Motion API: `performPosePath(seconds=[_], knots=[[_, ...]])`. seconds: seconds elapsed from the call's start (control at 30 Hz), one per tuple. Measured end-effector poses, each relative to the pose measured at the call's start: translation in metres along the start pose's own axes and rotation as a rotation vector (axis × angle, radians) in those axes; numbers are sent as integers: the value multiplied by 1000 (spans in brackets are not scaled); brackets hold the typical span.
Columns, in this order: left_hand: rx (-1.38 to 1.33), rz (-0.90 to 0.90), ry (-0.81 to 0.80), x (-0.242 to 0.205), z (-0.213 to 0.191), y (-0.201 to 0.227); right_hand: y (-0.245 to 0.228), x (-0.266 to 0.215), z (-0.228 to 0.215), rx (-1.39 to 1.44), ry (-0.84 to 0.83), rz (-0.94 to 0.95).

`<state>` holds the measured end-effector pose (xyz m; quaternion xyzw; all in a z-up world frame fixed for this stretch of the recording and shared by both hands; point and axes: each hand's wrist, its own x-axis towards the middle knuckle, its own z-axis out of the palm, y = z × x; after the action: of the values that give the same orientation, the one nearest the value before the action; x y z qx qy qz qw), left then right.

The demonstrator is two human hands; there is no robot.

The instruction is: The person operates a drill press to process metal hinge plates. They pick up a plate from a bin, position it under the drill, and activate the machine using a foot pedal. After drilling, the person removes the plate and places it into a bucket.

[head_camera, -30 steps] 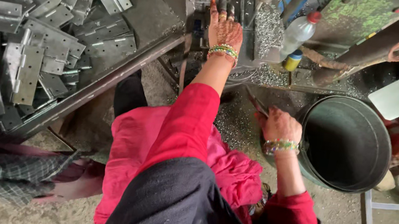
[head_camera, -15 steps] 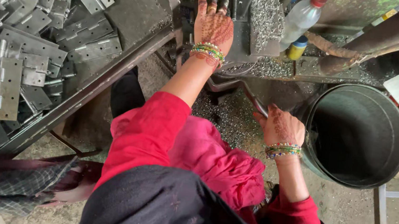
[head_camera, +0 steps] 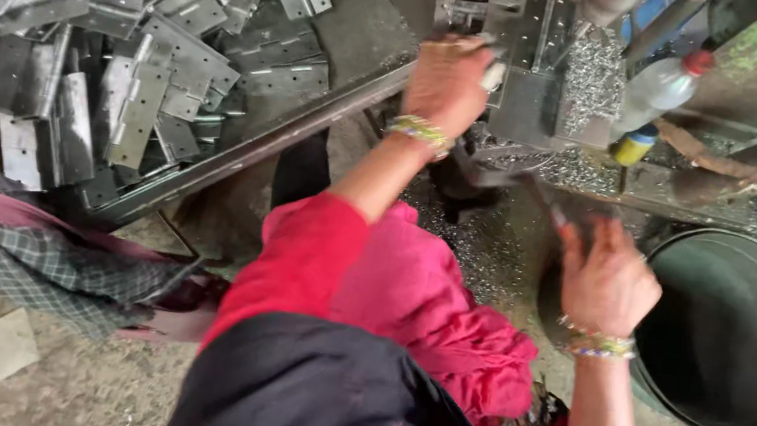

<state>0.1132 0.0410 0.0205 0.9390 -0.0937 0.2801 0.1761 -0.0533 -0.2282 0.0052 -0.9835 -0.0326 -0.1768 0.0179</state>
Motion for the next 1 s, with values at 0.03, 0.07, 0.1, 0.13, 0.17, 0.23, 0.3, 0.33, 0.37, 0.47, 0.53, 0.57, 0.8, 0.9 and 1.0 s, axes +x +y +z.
performPosePath(seconds=[0.03,0.07,0.1,0.13,0.17,0.23,0.3,0.33,0.37,0.47,0.53,0.57,0.8,0.9,1.0], knots=[[1,-13,-29,-13,-16,-23,-1,12,-9,19,139,-48],[50,-37,-14,-25,-32,-48,-8,23,-11,21,205,-40],[99,-65,6,-34,-46,-77,-14,34,-12,23,274,-37],[263,-61,69,-44,-59,-107,-18,42,-12,24,343,-33],[246,-195,-52,-52,-70,-140,-20,49,-12,44,389,-33],[633,-326,-259,-67,-80,-199,-22,62,-12,81,481,-33],[681,-208,-145,-85,-77,-237,-25,66,-10,78,529,-34],[702,-148,-87,-88,-74,-249,-26,67,-9,76,553,-34],[666,-174,-111,-87,-70,-254,-25,68,-9,84,550,-38],[581,-261,-246,-84,-68,-243,-22,62,-8,87,522,-44],[569,-316,-393,-72,-73,-234,-24,63,-7,73,513,-27],[537,-339,-413,-67,-79,-235,-25,64,-8,55,513,-34],[450,-408,-382,-65,-78,-265,-26,63,-10,45,511,-58],[429,-380,-326,-58,-77,-271,-27,64,-9,30,515,-31],[389,-437,-295,-62,-80,-268,-27,65,-8,-15,527,-44]])
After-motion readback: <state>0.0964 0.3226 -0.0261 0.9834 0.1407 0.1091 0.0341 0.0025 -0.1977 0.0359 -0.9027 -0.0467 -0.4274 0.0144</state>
